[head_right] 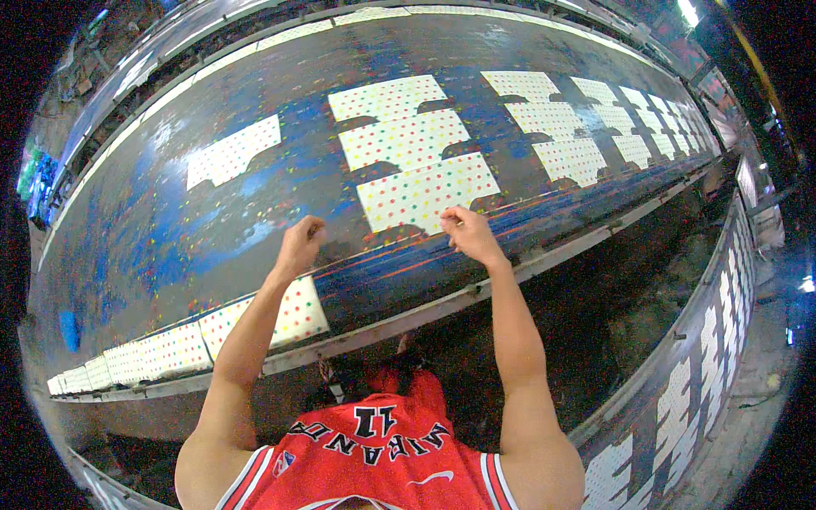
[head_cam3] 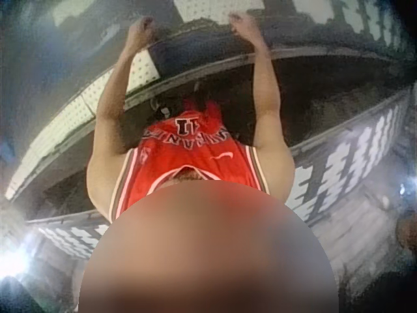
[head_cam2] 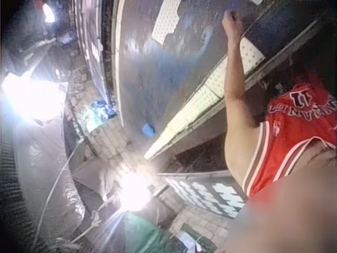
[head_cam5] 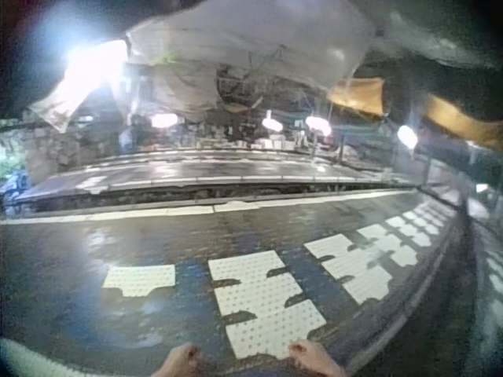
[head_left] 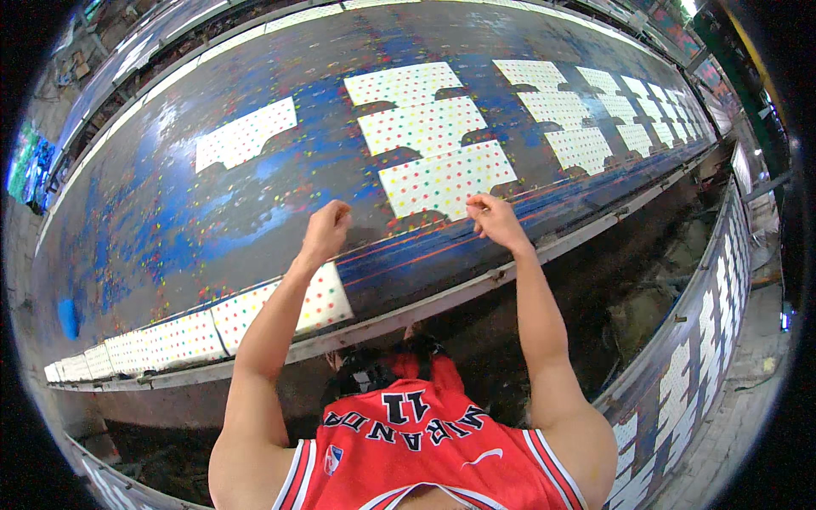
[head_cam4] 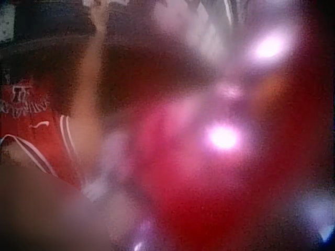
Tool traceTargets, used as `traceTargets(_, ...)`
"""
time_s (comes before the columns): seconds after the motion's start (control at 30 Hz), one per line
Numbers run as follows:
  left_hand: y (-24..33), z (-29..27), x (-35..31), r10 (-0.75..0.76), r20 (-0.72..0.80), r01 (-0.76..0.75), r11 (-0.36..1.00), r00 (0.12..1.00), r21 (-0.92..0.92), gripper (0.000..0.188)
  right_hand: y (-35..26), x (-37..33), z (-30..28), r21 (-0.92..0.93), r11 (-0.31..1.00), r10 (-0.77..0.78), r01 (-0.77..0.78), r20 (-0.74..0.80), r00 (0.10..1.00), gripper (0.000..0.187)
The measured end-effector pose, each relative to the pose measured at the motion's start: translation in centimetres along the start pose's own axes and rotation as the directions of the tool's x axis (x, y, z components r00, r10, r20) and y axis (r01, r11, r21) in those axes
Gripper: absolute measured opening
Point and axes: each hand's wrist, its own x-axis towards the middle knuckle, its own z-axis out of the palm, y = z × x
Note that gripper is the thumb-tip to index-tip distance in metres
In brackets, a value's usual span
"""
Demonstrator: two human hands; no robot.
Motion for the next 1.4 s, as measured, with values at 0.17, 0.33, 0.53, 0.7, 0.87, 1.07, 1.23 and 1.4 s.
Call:
traceTargets(0.17, 1.3, 7.5, 8.7, 0.002, -0.072, 0.007, 0.992, 0.997, 0.127, 0.019, 3.1, 5.7, -7.8, -0.112, 0.994, -0.004, -0.004, -0.069, 0.998, 0.023)
traceTargets(0.33, 2.1, 9.9, 11.2, -0.068, -0.200, 0.124, 0.951, 0.978, 0.285, 0.017, 4.8, 11.9, -11.4, -0.290, 0.952, -0.135, 0.099, -0.107, 0.985, 0.021)
traceTargets(0.53, 3.2, 10.3, 11.8, -0.098, -0.188, 0.154, 0.937, 0.977, 0.313, 0.013, 6.7, 17.7, -13.1, -0.405, 0.902, -0.215, 0.150, -0.118, 0.970, 0.019)
traceTargets(0.7, 7.2, 10.4, 9.9, -0.099, -0.021, 0.099, 0.995, 0.995, 0.028, 0.013, 7.8, 20.8, -13.0, -0.485, 0.854, -0.297, 0.190, -0.153, 0.943, 0.015)
traceTargets(0.87, 12.7, 10.2, 4.9, -0.111, 0.055, 0.118, 0.981, 0.992, -0.155, 0.010, 8.7, 21.9, -12.4, -0.502, 0.838, -0.322, 0.213, -0.141, 0.936, 0.011)
traceTargets(1.07, 14.9, 9.0, 2.9, -0.044, 0.019, 0.047, 0.976, 0.999, -0.214, 0.014, 9.8, 22.3, -11.9, -0.546, 0.779, -0.448, 0.309, -0.138, 0.884, 0.009)
traceTargets(1.23, 15.1, 7.6, 2.0, 0.023, 0.048, -0.015, 0.988, 0.999, -0.153, 0.013, 7.5, 21.4, -12.2, -0.473, 0.856, -0.319, 0.210, -0.164, 0.933, 0.003)
traceTargets(1.4, 13.8, 5.2, 1.0, -0.024, -0.012, 0.021, 0.977, 1.000, -0.210, 0.010, 2.2, 18.6, -12.3, -0.437, 0.864, -0.386, 0.252, -0.253, 0.887, 0.005)
